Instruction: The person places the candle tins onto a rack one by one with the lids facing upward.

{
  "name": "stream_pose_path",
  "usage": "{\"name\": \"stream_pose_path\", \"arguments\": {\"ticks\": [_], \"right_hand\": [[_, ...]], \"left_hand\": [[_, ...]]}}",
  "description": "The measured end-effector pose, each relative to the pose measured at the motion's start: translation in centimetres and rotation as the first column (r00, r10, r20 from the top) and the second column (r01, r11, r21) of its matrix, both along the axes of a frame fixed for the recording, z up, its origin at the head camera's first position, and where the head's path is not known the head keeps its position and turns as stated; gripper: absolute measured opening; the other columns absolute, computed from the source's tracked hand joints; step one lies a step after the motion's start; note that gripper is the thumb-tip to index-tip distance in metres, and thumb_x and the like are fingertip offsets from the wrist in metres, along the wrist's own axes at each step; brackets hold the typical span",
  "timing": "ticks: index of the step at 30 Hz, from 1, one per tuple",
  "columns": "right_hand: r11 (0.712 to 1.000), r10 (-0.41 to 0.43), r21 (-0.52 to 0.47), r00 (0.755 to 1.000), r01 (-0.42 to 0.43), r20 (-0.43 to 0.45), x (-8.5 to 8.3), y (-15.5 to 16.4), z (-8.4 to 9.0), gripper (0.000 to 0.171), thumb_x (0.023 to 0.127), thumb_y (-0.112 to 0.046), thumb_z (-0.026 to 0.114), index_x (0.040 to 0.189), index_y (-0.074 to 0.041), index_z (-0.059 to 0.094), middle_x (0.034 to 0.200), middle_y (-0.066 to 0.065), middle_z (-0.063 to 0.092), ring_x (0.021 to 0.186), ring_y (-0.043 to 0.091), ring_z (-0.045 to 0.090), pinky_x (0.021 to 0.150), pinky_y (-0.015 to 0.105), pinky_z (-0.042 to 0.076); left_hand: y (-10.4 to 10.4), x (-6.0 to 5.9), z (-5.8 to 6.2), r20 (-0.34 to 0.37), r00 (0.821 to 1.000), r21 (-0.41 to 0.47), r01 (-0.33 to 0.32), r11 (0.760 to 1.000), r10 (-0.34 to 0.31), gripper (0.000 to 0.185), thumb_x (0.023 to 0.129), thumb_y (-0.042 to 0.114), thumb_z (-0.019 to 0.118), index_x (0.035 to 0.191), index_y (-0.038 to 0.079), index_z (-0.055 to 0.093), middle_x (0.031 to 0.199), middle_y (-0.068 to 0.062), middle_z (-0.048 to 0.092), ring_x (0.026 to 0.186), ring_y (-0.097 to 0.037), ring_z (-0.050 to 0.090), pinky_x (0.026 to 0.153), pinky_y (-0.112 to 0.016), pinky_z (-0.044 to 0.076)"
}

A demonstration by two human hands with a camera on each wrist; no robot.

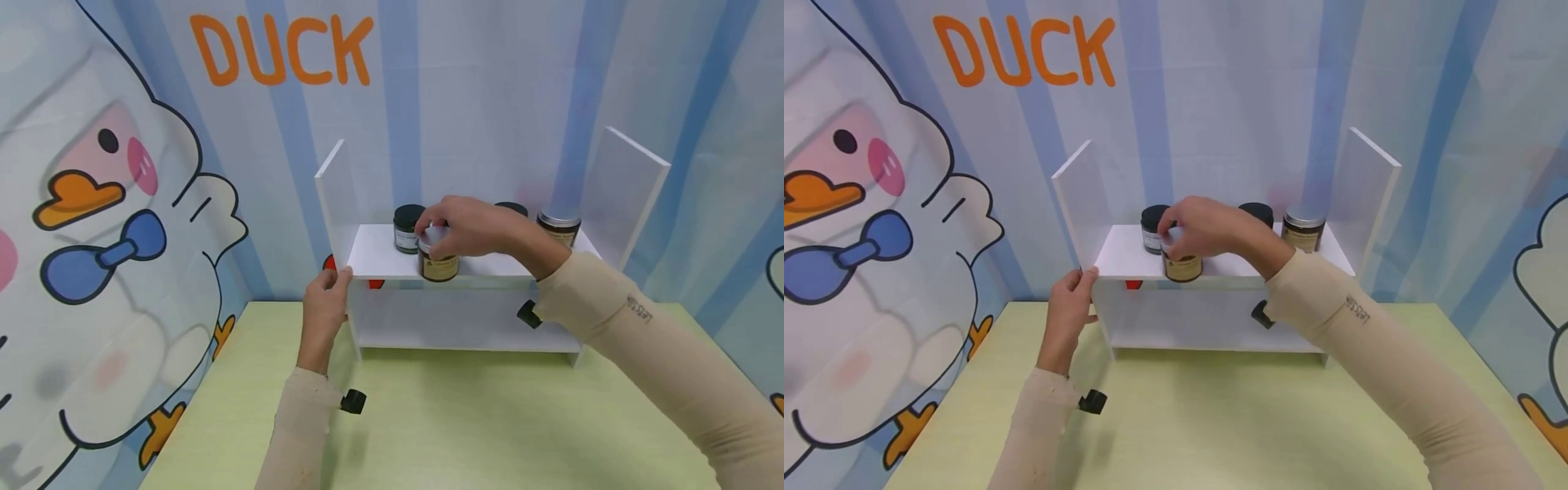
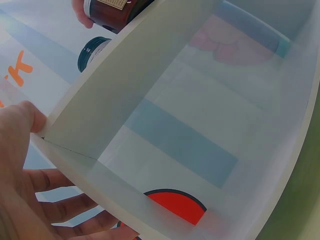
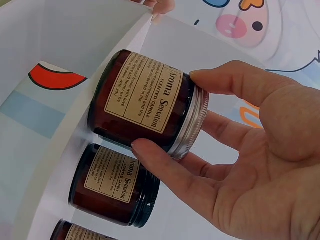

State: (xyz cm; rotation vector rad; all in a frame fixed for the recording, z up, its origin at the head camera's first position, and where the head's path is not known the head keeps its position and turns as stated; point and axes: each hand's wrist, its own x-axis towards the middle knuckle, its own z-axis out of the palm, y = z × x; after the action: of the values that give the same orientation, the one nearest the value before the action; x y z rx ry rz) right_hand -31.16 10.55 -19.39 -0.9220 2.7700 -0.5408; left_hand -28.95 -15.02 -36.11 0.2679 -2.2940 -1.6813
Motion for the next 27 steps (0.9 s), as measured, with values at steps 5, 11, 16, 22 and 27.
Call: {"name": "stream_pose_path", "arguments": {"ticks": [5, 11, 16, 22, 27], "right_hand": [[1.0, -0.01, -0.014, 0.999, 0.011, 0.035, -0.3, -0.1, 0.0, 0.044, 0.092, -0.015, 0.062, 0.136, -0.016, 0.064, 0.135, 0.013, 0.055, 0.11, 0.027, 0.052, 0.083, 0.04, 0.048], [1.0, -0.002, -0.013, 1.0, 0.003, 0.024, -0.5, -0.3, -0.1, 0.045, 0.091, -0.016, 0.064, 0.135, -0.017, 0.065, 0.136, 0.012, 0.055, 0.116, 0.027, 0.05, 0.088, 0.042, 0.047], [1.0, 0.006, 0.008, 1.0, -0.006, -0.014, -0.5, -0.8, -0.1, 0.044, 0.09, -0.017, 0.066, 0.134, -0.017, 0.067, 0.13, 0.011, 0.055, 0.116, 0.028, 0.048, 0.093, 0.044, 0.046], [1.0, 0.01, 0.026, 0.999, -0.009, -0.039, -0.5, -1.1, -0.1, 0.044, 0.091, -0.017, 0.065, 0.135, -0.017, 0.067, 0.131, 0.01, 0.056, 0.115, 0.027, 0.05, 0.094, 0.044, 0.047], [1.0, 0.021, 0.02, 0.999, -0.02, -0.047, -0.3, -1.4, 0.0, 0.045, 0.09, -0.015, 0.065, 0.136, -0.016, 0.067, 0.133, 0.008, 0.058, 0.115, 0.025, 0.05, 0.094, 0.043, 0.047]], "left_hand": [[0.0, -0.1, 0.0, 0.0, 1.0, -0.003, 0.0, 1.0, 0.0, 0.044, 0.1, 0.055, 0.052, 0.11, 0.014, 0.064, 0.095, -0.009, 0.051, 0.09, -0.025, 0.05, 0.071, -0.038, 0.054], [-0.1, -0.1, 0.0, 0.003, 1.0, 0.0, 0.007, 1.0, -0.007, 0.044, 0.1, 0.055, 0.052, 0.111, 0.014, 0.064, 0.099, -0.009, 0.053, 0.092, -0.024, 0.05, 0.073, -0.039, 0.055], [-0.2, 0.0, 0.0, -0.001, 1.0, -0.003, 0.002, 1.0, -0.002, 0.043, 0.1, 0.055, 0.053, 0.11, 0.014, 0.064, 0.096, -0.009, 0.052, 0.088, -0.024, 0.049, 0.069, -0.037, 0.054], [0.0, 0.0, 0.0, 0.001, 1.0, 0.0, 0.004, 1.0, -0.004, 0.044, 0.1, 0.055, 0.053, 0.11, 0.014, 0.064, 0.102, -0.012, 0.056, 0.091, -0.024, 0.051, 0.072, -0.039, 0.055], [0.1, 0.0, 0.0, 0.015, 1.0, -0.002, -0.006, 1.0, 0.006, 0.044, 0.1, 0.055, 0.053, 0.111, 0.015, 0.064, 0.102, -0.009, 0.056, 0.094, -0.025, 0.051, 0.071, -0.039, 0.055]]}}
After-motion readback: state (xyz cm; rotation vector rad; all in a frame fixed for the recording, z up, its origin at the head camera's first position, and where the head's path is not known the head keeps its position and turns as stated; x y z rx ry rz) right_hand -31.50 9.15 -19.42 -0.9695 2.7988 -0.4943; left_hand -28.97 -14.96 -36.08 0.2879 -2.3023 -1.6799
